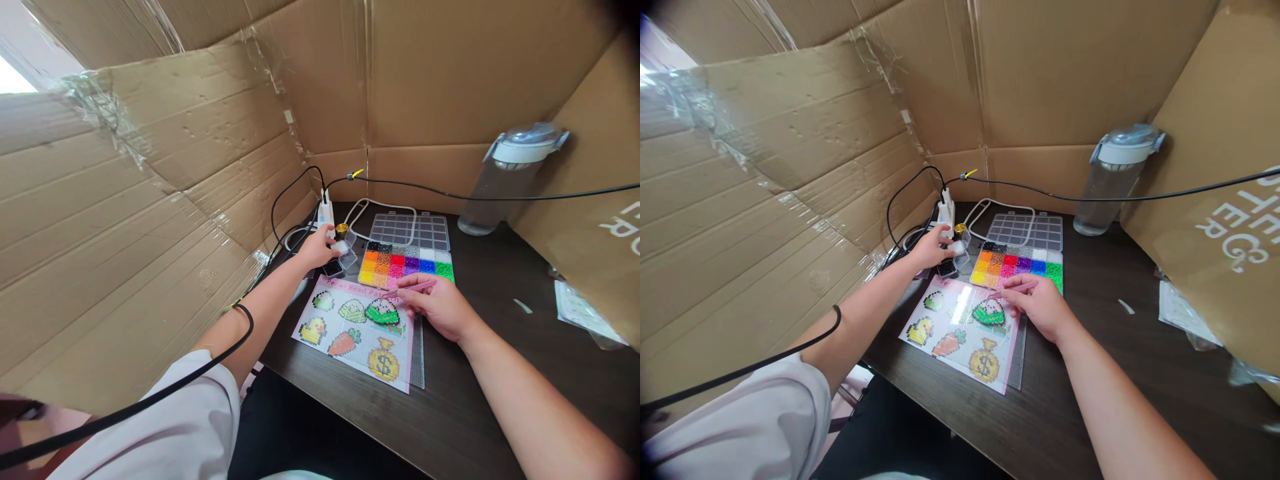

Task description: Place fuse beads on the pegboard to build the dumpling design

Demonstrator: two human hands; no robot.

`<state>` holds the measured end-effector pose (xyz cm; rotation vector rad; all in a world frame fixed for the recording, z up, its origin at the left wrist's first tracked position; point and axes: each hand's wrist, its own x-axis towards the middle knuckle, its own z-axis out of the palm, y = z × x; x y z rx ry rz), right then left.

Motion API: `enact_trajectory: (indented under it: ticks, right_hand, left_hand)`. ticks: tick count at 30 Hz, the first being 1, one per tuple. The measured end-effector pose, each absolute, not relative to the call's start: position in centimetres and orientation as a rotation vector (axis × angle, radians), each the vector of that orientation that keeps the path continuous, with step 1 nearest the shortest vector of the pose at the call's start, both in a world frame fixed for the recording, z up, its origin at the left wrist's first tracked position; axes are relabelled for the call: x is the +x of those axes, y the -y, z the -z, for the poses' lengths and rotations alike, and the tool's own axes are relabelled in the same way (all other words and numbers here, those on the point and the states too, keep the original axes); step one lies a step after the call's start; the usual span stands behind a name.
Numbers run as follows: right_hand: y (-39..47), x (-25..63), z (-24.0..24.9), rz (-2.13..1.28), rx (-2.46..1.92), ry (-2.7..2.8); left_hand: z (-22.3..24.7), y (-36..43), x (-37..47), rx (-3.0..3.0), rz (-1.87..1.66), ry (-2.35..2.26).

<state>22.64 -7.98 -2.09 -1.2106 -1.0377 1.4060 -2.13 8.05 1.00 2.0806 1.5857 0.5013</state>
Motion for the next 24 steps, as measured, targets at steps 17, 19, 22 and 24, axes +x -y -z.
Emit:
enact_trajectory:
  ticks: [17, 19, 22, 24]
  right_hand:
    - [8.1, 23.2, 1.8, -1.497, -1.089, 0.918]
    - [8.1, 23.3, 1.7, -1.516, -1.069, 0.891]
    - [8.1, 23.3, 1.5, -1.527, -1.049, 0.850]
    - [8.2, 23.4, 1.4, -1.529, -1.043, 0.823]
  left_hand:
    - [-3.4, -2.7, -4.1, 2.289, -1.033, -1.479]
    - [-3.6, 0.1, -4.8, 2.373, -1.135, -1.421]
    - [-3.0, 5.0, -6.3, 2.494, -1.138, -1.357]
    - [-2.3, 8.2, -7.5, 2.578, -1.120, -1.276]
